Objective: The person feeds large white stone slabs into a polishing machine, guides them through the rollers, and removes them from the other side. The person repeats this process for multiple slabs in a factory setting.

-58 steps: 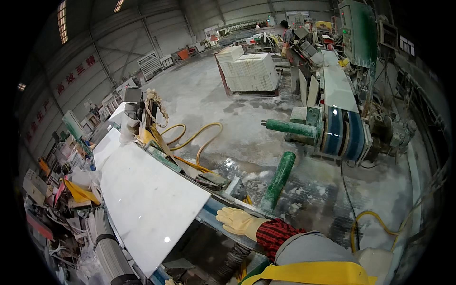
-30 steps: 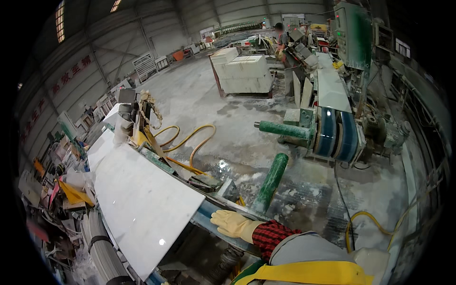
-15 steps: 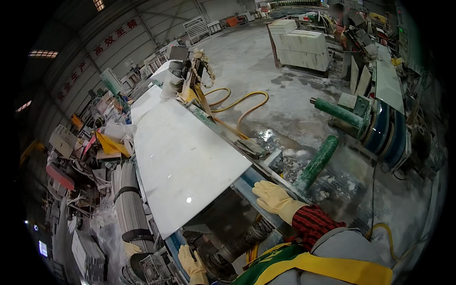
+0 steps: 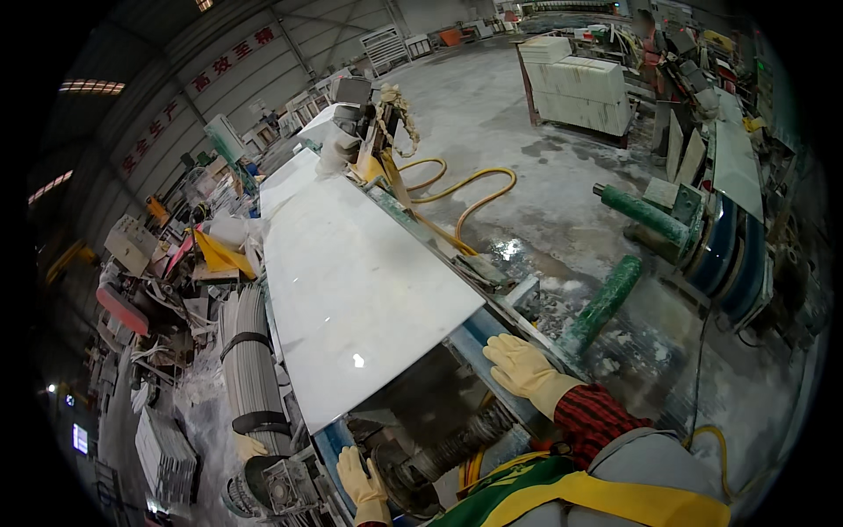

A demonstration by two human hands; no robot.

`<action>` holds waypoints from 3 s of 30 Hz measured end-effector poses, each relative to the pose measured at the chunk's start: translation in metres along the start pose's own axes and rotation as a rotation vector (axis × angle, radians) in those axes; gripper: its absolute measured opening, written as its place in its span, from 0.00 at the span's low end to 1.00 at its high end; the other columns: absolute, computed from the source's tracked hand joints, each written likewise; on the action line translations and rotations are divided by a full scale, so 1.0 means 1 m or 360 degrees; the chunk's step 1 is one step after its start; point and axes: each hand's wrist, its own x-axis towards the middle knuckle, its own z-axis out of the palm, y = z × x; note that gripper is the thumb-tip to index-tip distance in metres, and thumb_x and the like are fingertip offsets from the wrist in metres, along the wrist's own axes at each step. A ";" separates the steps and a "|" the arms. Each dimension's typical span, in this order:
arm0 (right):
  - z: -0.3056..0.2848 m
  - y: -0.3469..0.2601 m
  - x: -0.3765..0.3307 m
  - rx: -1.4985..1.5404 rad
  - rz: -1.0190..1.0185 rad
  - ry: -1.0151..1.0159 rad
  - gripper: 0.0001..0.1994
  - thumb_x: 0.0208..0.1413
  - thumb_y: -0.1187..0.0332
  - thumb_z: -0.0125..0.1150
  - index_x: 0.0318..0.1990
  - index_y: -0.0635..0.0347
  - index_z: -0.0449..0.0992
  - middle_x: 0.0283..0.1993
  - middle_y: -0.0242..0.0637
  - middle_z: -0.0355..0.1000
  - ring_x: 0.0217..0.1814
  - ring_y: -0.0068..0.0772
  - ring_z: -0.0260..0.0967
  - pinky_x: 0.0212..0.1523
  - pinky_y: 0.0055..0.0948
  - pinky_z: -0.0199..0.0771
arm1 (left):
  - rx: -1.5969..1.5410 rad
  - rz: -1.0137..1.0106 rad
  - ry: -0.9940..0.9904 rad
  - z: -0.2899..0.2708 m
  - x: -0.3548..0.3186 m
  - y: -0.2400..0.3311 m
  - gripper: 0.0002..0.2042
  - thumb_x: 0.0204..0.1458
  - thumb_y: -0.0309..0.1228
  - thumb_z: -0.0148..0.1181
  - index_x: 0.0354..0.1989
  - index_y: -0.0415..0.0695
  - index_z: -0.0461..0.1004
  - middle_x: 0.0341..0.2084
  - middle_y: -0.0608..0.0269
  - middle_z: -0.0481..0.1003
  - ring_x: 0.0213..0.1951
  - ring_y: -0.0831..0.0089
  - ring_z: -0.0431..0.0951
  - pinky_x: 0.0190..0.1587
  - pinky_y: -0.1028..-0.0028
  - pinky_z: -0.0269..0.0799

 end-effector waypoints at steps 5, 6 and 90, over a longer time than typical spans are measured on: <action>-0.001 -0.002 0.001 0.0044 0.0038 -0.0089 0.22 0.59 0.64 0.65 0.58 0.62 0.73 0.58 0.48 0.71 0.62 0.55 0.68 0.70 0.47 0.68 | 0.0024 0.0045 0.0049 0.003 -0.003 -0.004 0.21 0.65 0.33 0.59 0.65 0.37 0.72 0.68 0.43 0.71 0.70 0.41 0.66 0.75 0.48 0.57; -0.002 -0.002 0.001 0.0048 0.0036 -0.0089 0.22 0.59 0.64 0.65 0.58 0.62 0.73 0.58 0.48 0.71 0.63 0.55 0.68 0.70 0.47 0.68 | 0.0007 0.0051 0.0051 0.002 -0.003 -0.003 0.21 0.65 0.32 0.59 0.65 0.37 0.72 0.68 0.43 0.71 0.70 0.41 0.66 0.75 0.48 0.57; -0.004 -0.009 -0.032 -0.0060 0.0028 -0.0027 0.21 0.62 0.64 0.64 0.61 0.62 0.75 0.63 0.49 0.73 0.66 0.58 0.68 0.71 0.51 0.66 | 0.0016 0.0144 0.0140 -0.013 -0.029 0.009 0.20 0.61 0.31 0.61 0.59 0.33 0.74 0.62 0.37 0.73 0.63 0.38 0.70 0.69 0.46 0.61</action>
